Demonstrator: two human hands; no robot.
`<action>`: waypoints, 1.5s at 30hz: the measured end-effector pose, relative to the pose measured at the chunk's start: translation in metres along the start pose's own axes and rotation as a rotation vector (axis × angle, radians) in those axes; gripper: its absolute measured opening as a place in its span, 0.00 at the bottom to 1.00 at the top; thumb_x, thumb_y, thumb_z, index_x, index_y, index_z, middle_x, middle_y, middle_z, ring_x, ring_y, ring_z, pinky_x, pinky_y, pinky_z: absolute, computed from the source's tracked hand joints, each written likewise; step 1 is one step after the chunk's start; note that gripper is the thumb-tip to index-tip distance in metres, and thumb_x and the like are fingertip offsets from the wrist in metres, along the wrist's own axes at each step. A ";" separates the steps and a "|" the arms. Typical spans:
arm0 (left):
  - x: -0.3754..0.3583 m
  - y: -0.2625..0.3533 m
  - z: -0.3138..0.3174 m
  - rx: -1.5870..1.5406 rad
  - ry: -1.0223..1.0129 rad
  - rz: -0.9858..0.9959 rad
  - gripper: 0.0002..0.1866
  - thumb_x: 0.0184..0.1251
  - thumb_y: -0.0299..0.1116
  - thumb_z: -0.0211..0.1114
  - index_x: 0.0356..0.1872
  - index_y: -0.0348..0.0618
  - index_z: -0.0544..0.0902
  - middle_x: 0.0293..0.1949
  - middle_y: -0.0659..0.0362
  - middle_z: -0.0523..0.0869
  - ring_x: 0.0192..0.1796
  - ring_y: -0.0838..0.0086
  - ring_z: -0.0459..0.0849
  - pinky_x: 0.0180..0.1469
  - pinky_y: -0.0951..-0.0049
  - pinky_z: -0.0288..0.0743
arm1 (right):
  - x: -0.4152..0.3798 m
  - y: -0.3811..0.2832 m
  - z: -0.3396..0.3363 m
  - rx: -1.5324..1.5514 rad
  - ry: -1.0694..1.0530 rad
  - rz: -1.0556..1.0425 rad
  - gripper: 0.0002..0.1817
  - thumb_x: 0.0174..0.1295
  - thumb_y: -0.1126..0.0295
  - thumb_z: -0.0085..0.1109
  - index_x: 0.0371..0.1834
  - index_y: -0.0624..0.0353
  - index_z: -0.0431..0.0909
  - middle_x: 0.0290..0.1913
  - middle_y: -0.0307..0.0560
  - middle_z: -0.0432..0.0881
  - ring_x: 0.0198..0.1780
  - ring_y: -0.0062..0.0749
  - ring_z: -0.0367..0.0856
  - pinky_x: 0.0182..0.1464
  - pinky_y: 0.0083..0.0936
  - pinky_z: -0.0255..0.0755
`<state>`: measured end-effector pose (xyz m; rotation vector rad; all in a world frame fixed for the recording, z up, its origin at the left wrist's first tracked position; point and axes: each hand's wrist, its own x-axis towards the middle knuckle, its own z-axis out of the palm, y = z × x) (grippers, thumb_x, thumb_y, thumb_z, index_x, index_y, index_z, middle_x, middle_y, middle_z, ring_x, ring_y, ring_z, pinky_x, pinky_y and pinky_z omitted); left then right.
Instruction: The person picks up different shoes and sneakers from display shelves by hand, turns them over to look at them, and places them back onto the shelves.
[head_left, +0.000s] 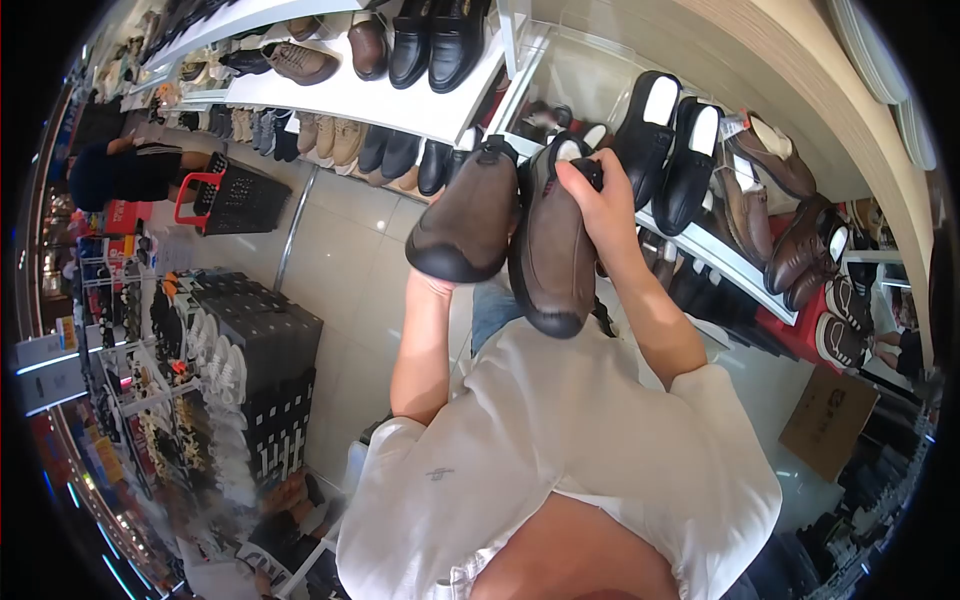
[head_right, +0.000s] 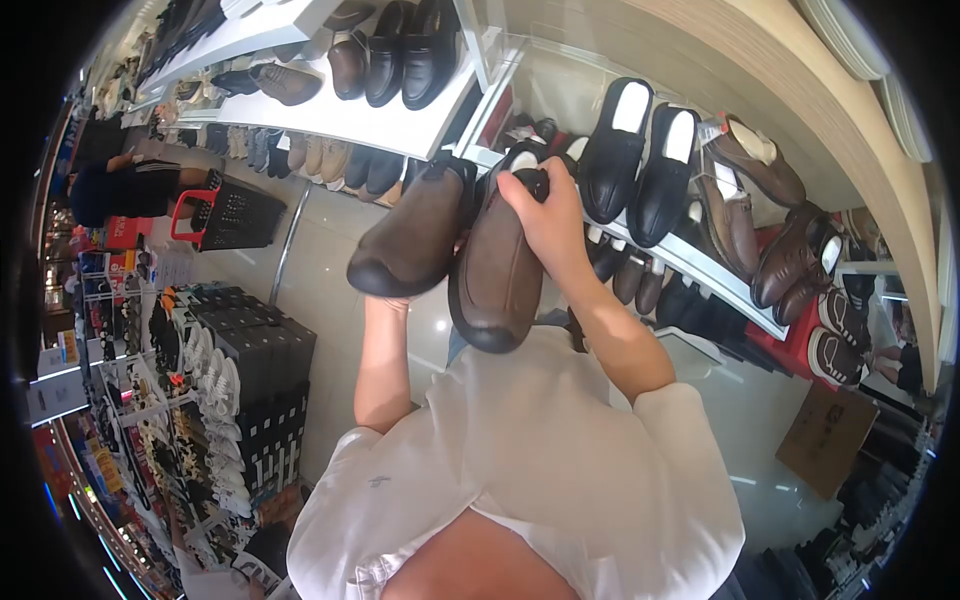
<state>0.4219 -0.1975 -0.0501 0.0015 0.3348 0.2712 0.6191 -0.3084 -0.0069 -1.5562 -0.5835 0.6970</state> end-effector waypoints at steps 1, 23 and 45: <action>0.006 0.004 0.000 -0.004 -0.017 -0.033 0.32 0.72 0.56 0.48 0.67 0.43 0.72 0.61 0.46 0.79 0.58 0.48 0.81 0.58 0.43 0.76 | 0.007 -0.004 -0.002 0.125 -0.035 0.183 0.17 0.58 0.61 0.69 0.38 0.62 0.74 0.34 0.43 0.77 0.36 0.24 0.75 0.39 0.25 0.70; -0.021 -0.015 -0.025 0.206 0.046 0.215 0.32 0.62 0.55 0.52 0.55 0.36 0.80 0.48 0.46 0.86 0.46 0.55 0.87 0.52 0.55 0.81 | -0.025 -0.005 0.014 -0.282 -0.281 -0.745 0.12 0.53 0.78 0.68 0.34 0.60 0.71 0.36 0.46 0.72 0.43 0.44 0.67 0.48 0.35 0.62; -0.104 0.023 -0.061 0.208 0.084 0.433 0.35 0.53 0.41 0.61 0.62 0.29 0.73 0.53 0.42 0.84 0.51 0.54 0.85 0.59 0.55 0.78 | -0.050 -0.032 0.103 -0.478 -0.438 -1.128 0.20 0.47 0.52 0.75 0.29 0.55 0.77 0.28 0.40 0.72 0.35 0.37 0.69 0.42 0.32 0.58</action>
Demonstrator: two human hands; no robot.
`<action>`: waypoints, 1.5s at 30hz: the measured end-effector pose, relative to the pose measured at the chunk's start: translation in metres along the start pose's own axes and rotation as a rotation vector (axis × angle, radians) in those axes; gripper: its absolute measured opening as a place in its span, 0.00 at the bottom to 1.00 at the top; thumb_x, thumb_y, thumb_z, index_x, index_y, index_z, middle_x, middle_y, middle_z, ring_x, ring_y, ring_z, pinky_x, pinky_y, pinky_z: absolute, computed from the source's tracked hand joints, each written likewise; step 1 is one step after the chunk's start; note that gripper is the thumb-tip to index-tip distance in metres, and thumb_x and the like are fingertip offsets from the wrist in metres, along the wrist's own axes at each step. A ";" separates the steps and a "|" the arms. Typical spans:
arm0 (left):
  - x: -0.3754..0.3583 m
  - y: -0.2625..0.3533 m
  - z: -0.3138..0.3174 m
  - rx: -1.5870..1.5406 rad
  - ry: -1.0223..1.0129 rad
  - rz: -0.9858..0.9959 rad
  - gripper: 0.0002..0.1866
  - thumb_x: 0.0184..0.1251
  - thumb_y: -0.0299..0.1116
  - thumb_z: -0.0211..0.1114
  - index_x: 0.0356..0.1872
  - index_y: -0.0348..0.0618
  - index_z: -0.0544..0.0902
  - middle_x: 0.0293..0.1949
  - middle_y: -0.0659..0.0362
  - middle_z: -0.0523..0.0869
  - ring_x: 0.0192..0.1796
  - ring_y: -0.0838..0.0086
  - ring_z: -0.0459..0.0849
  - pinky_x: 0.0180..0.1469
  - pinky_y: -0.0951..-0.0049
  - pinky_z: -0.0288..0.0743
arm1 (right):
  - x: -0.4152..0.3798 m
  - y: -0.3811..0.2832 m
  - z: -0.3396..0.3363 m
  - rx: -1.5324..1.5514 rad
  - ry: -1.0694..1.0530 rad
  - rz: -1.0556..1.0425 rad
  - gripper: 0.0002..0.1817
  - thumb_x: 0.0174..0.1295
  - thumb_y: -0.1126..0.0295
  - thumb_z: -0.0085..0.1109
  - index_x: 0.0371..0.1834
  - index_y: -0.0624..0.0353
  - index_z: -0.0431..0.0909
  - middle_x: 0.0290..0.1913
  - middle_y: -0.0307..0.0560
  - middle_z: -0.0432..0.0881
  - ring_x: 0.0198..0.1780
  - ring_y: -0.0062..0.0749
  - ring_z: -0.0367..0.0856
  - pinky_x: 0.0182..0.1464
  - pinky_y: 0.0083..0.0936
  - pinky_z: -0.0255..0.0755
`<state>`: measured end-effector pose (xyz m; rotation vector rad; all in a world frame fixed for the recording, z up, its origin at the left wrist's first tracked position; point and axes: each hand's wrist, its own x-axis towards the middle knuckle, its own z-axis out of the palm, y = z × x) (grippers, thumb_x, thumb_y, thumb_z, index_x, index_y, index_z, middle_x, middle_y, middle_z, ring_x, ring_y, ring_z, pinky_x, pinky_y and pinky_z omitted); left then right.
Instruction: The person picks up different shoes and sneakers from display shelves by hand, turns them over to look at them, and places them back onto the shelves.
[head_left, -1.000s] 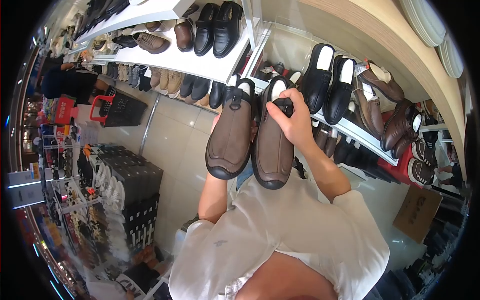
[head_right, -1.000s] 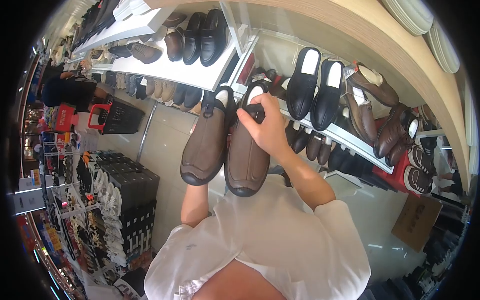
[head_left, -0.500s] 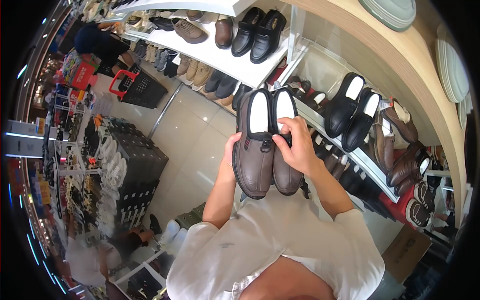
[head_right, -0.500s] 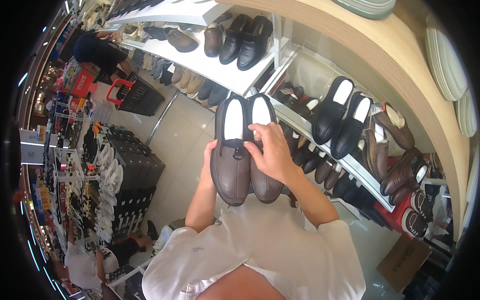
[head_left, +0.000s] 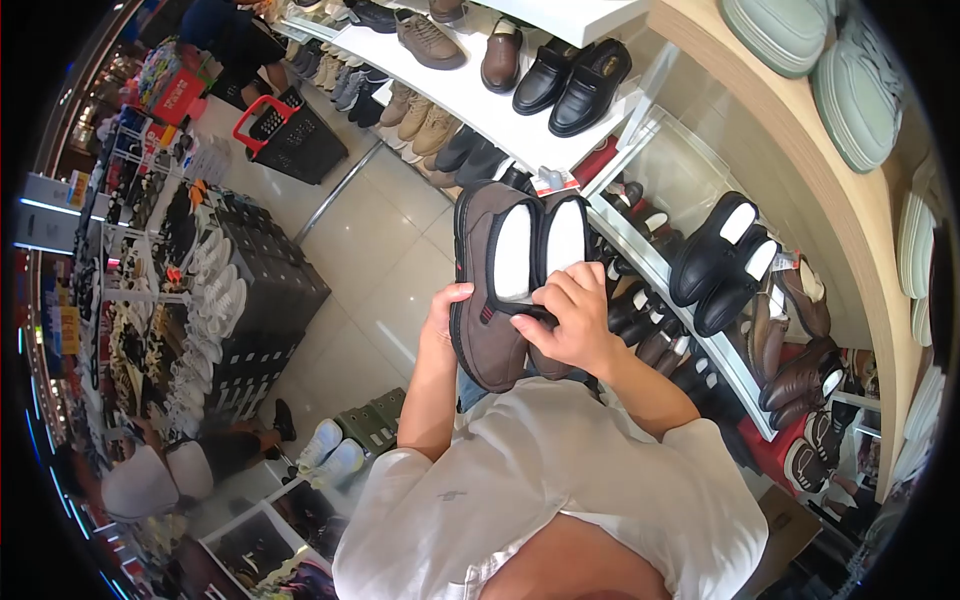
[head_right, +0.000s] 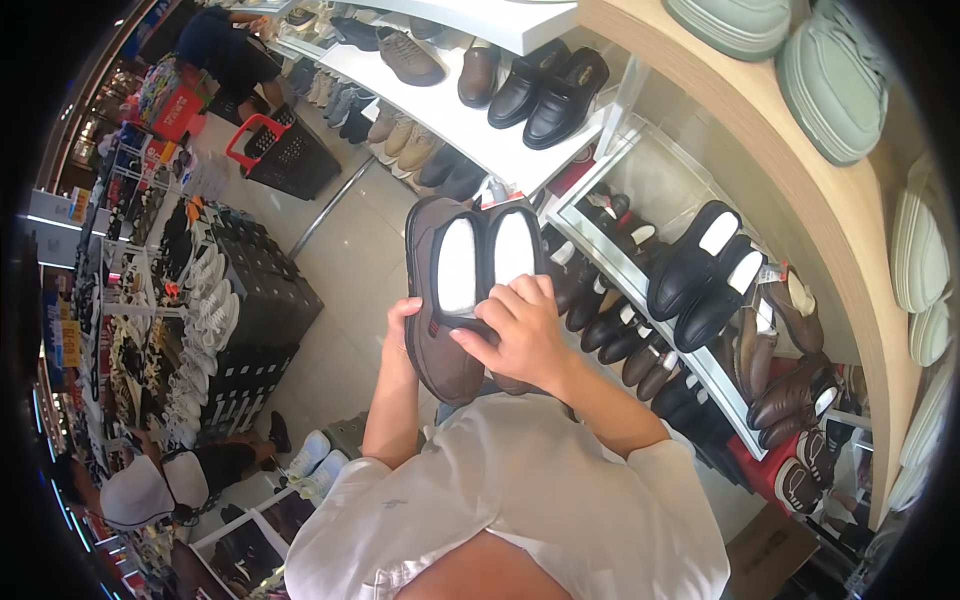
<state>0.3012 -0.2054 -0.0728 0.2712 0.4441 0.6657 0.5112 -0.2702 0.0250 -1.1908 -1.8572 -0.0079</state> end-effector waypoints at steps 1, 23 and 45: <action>-0.003 0.006 -0.006 0.019 0.028 0.007 0.35 0.53 0.41 0.61 0.62 0.29 0.73 0.52 0.42 0.84 0.51 0.54 0.85 0.59 0.55 0.78 | 0.004 -0.002 0.009 0.031 -0.024 0.021 0.21 0.45 0.51 0.75 0.26 0.55 0.76 0.26 0.39 0.71 0.33 0.37 0.68 0.40 0.32 0.57; -0.129 0.240 -0.128 -0.197 0.143 0.440 0.29 0.69 0.45 0.56 0.65 0.34 0.71 0.56 0.43 0.82 0.53 0.54 0.85 0.55 0.55 0.82 | 0.217 -0.097 0.303 0.277 -0.285 -0.142 0.23 0.60 0.61 0.68 0.11 0.58 0.72 0.15 0.45 0.70 0.22 0.38 0.71 0.31 0.32 0.64; 0.004 0.447 -0.195 -0.231 0.148 0.670 0.43 0.70 0.72 0.39 0.74 0.50 0.62 0.71 0.50 0.68 0.69 0.57 0.71 0.69 0.52 0.67 | 0.398 -0.025 0.461 0.393 -0.344 0.087 0.25 0.65 0.55 0.58 0.13 0.60 0.79 0.14 0.53 0.75 0.20 0.49 0.77 0.28 0.40 0.70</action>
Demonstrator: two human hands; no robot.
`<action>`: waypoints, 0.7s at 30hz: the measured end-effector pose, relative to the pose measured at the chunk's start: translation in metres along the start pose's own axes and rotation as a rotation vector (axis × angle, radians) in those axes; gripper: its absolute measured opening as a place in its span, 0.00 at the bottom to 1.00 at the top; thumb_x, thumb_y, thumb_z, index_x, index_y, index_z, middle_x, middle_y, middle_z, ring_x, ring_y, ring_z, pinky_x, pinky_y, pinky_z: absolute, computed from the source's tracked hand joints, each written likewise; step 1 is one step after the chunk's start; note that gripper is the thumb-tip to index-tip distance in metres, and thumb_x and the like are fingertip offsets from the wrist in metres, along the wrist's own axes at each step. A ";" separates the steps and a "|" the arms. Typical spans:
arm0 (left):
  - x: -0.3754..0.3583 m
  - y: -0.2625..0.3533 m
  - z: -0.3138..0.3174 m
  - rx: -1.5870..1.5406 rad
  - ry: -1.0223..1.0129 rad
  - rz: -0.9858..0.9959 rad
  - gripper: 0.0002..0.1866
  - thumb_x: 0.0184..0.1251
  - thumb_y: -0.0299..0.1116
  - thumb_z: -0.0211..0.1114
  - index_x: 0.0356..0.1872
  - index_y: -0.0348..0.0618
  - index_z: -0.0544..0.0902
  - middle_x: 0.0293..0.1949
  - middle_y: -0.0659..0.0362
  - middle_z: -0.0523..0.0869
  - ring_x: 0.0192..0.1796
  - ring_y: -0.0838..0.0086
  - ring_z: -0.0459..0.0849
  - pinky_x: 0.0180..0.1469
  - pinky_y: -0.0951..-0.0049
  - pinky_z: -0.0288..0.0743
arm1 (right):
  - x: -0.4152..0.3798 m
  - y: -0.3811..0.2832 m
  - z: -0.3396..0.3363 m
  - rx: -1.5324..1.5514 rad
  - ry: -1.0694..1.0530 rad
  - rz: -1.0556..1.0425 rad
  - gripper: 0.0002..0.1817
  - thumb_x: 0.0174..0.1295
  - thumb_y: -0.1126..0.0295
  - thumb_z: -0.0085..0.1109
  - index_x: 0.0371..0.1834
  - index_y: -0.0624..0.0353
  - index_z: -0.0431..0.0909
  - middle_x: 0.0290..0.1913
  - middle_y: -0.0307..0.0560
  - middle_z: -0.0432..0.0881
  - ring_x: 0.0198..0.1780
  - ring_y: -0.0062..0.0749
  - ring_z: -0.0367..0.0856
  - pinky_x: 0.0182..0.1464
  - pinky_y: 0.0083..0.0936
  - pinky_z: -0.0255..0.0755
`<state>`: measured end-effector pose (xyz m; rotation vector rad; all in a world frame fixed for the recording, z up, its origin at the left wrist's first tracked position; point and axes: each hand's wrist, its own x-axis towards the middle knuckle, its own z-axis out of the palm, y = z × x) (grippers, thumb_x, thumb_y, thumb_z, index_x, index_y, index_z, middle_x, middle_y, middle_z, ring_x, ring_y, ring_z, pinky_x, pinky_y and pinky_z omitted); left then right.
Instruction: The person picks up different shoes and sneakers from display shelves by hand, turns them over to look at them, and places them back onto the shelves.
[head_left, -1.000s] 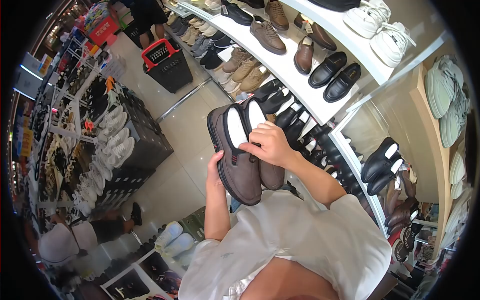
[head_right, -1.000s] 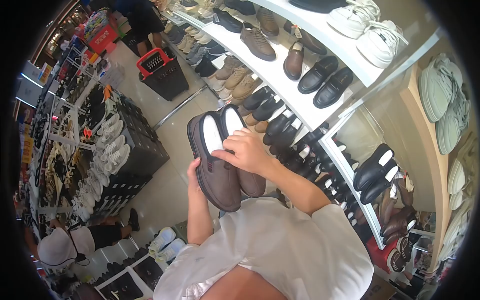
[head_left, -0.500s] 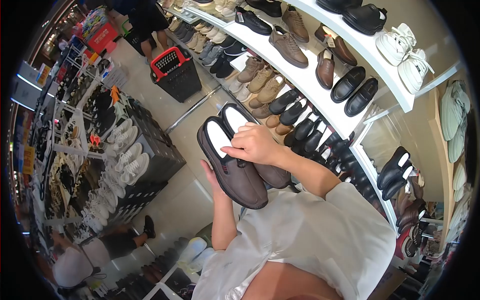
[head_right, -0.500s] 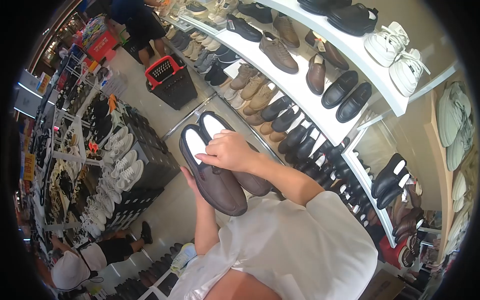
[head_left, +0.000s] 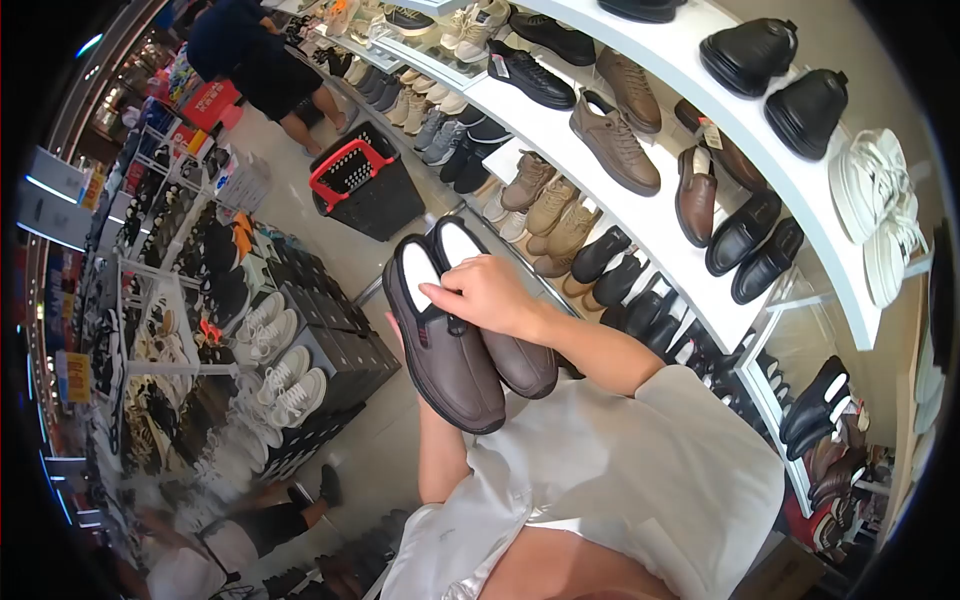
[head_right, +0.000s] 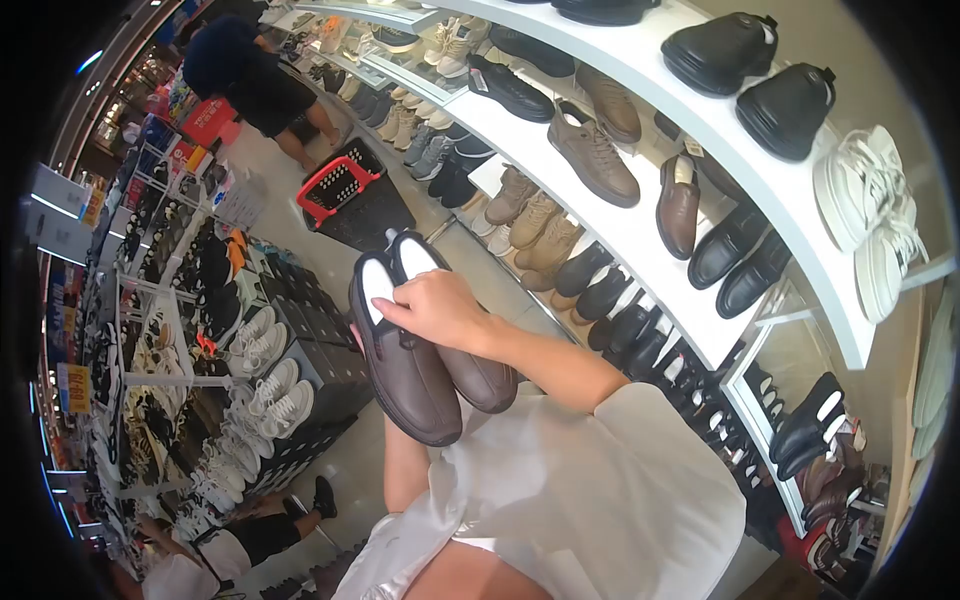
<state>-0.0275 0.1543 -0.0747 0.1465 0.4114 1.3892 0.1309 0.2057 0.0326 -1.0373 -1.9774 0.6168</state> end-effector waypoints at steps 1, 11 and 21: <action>0.017 0.003 0.004 0.009 0.011 -0.020 0.43 0.70 0.72 0.40 0.74 0.51 0.62 0.70 0.50 0.68 0.68 0.57 0.72 0.69 0.52 0.67 | 0.011 0.007 -0.003 0.047 0.032 0.073 0.26 0.64 0.56 0.62 0.12 0.61 0.74 0.15 0.54 0.73 0.21 0.47 0.75 0.27 0.40 0.66; 0.153 0.000 0.072 -0.065 -0.115 -0.194 0.39 0.73 0.68 0.40 0.73 0.51 0.65 0.69 0.51 0.72 0.66 0.58 0.75 0.67 0.53 0.71 | 0.090 0.086 -0.047 -0.004 0.183 0.004 0.26 0.63 0.59 0.64 0.10 0.61 0.70 0.14 0.50 0.69 0.20 0.45 0.70 0.27 0.38 0.65; 0.259 -0.040 0.086 -0.078 -0.176 -0.416 0.41 0.70 0.72 0.37 0.74 0.55 0.64 0.69 0.51 0.71 0.67 0.54 0.73 0.69 0.50 0.68 | 0.121 0.126 -0.073 -0.461 0.197 0.142 0.23 0.49 0.49 0.74 0.24 0.60 0.78 0.26 0.44 0.74 0.36 0.39 0.72 0.43 0.32 0.63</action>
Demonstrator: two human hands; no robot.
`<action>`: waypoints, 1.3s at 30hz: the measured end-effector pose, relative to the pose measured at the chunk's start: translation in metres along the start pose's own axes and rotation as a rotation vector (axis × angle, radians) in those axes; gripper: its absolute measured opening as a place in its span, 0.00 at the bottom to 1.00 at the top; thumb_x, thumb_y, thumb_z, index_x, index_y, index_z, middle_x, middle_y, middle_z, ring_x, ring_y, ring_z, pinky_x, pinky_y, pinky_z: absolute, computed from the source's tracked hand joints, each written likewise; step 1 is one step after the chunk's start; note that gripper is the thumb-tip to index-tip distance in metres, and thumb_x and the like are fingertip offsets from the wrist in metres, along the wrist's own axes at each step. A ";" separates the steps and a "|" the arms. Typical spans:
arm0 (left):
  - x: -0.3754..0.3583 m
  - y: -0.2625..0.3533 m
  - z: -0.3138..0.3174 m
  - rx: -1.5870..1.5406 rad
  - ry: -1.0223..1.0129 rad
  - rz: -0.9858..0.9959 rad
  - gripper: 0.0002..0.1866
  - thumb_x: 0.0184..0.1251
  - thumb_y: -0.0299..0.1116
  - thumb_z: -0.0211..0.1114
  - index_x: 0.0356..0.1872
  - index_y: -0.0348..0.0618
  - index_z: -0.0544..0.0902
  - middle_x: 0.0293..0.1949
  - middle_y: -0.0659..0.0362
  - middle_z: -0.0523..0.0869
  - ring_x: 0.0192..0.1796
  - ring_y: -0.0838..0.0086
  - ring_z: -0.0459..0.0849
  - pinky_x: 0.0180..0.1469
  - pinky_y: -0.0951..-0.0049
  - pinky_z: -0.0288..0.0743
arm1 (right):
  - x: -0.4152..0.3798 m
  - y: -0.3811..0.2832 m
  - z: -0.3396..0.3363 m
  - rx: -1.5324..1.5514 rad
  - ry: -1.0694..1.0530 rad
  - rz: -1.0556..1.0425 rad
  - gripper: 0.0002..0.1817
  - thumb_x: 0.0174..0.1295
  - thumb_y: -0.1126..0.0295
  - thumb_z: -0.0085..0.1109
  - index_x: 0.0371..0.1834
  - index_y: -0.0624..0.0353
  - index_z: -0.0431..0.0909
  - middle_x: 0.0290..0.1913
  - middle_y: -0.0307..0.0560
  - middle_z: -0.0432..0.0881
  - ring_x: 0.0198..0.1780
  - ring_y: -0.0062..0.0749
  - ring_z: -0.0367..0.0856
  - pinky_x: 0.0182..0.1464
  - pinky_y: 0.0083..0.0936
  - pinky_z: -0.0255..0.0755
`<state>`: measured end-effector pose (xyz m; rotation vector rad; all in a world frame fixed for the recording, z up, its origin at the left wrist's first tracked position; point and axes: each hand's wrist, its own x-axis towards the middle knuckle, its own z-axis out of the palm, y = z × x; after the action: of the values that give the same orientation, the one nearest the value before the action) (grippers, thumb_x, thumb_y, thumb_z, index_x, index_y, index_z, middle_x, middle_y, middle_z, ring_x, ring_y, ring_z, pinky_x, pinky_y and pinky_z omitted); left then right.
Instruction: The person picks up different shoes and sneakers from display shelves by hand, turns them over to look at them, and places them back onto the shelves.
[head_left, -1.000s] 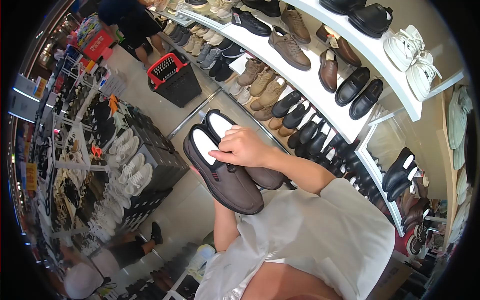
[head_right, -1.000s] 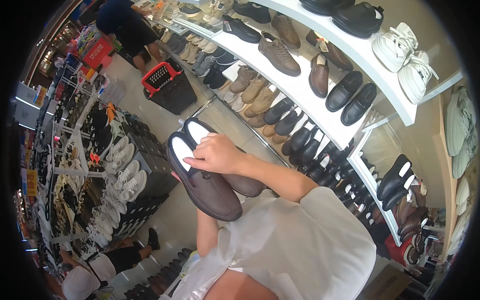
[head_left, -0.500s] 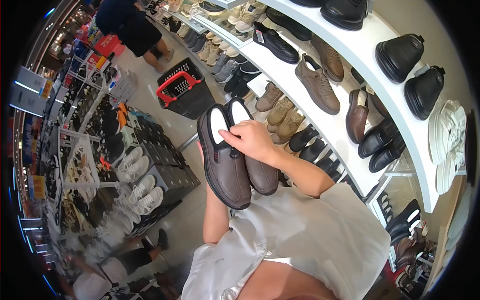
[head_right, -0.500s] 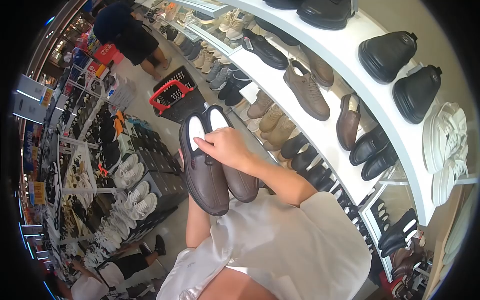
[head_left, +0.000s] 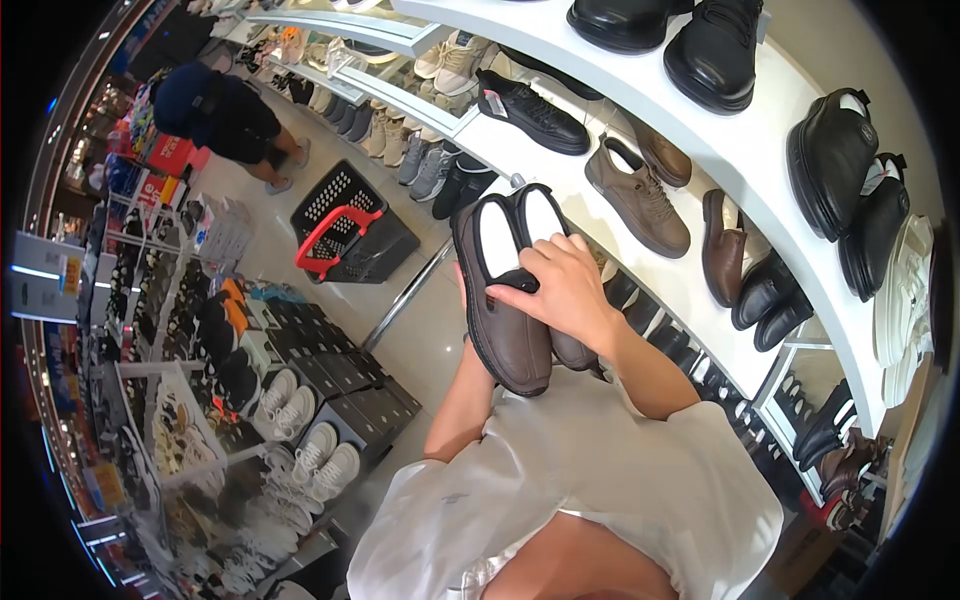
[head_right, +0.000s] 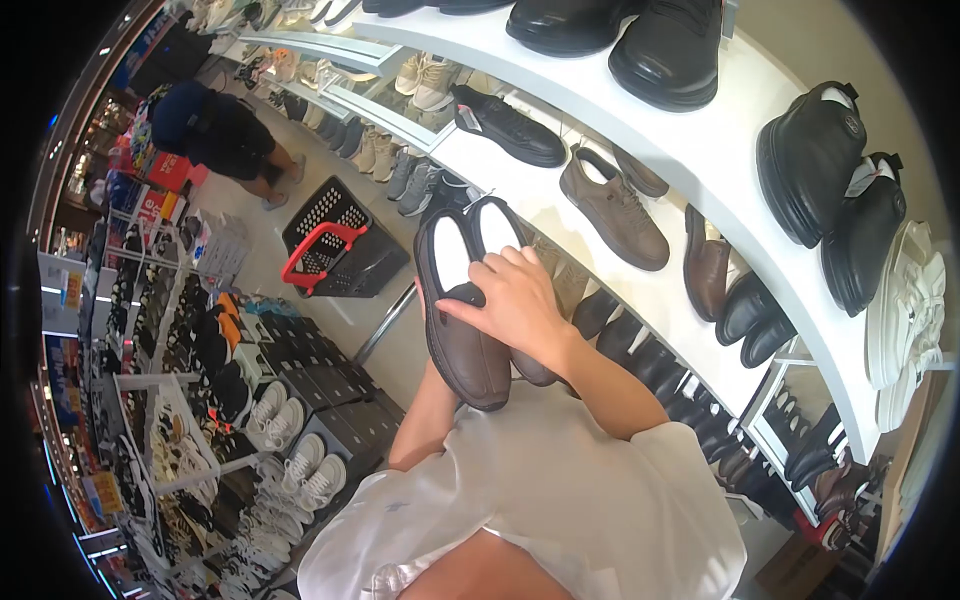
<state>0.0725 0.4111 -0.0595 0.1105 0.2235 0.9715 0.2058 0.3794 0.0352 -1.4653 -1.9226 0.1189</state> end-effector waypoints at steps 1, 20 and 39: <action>0.012 0.006 0.001 -0.050 -0.019 -0.058 0.42 0.69 0.73 0.38 0.74 0.54 0.64 0.69 0.51 0.71 0.67 0.54 0.73 0.69 0.50 0.68 | 0.007 -0.002 0.002 -0.055 0.071 0.050 0.24 0.49 0.50 0.74 0.23 0.59 0.76 0.26 0.45 0.75 0.35 0.39 0.72 0.44 0.33 0.63; 0.200 0.185 -0.062 0.300 -0.057 -0.908 0.37 0.74 0.63 0.46 0.62 0.36 0.73 0.61 0.46 0.77 0.63 0.56 0.77 0.67 0.58 0.69 | 0.078 0.035 0.071 0.136 0.786 1.338 0.27 0.62 0.50 0.67 0.22 0.68 0.77 0.16 0.38 0.72 0.23 0.19 0.66 0.28 0.23 0.64; 0.428 0.082 0.020 2.820 -0.405 0.314 0.38 0.60 0.56 0.66 0.64 0.38 0.71 0.60 0.38 0.77 0.55 0.41 0.81 0.55 0.49 0.77 | -0.012 0.030 0.118 0.418 1.307 1.523 0.23 0.66 0.53 0.63 0.25 0.64 0.80 0.20 0.31 0.70 0.25 0.14 0.62 0.26 0.20 0.54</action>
<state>0.2435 0.8113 -0.0838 2.8879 1.0465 0.1460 0.1630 0.4182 -0.0725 -1.6525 0.3940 0.1557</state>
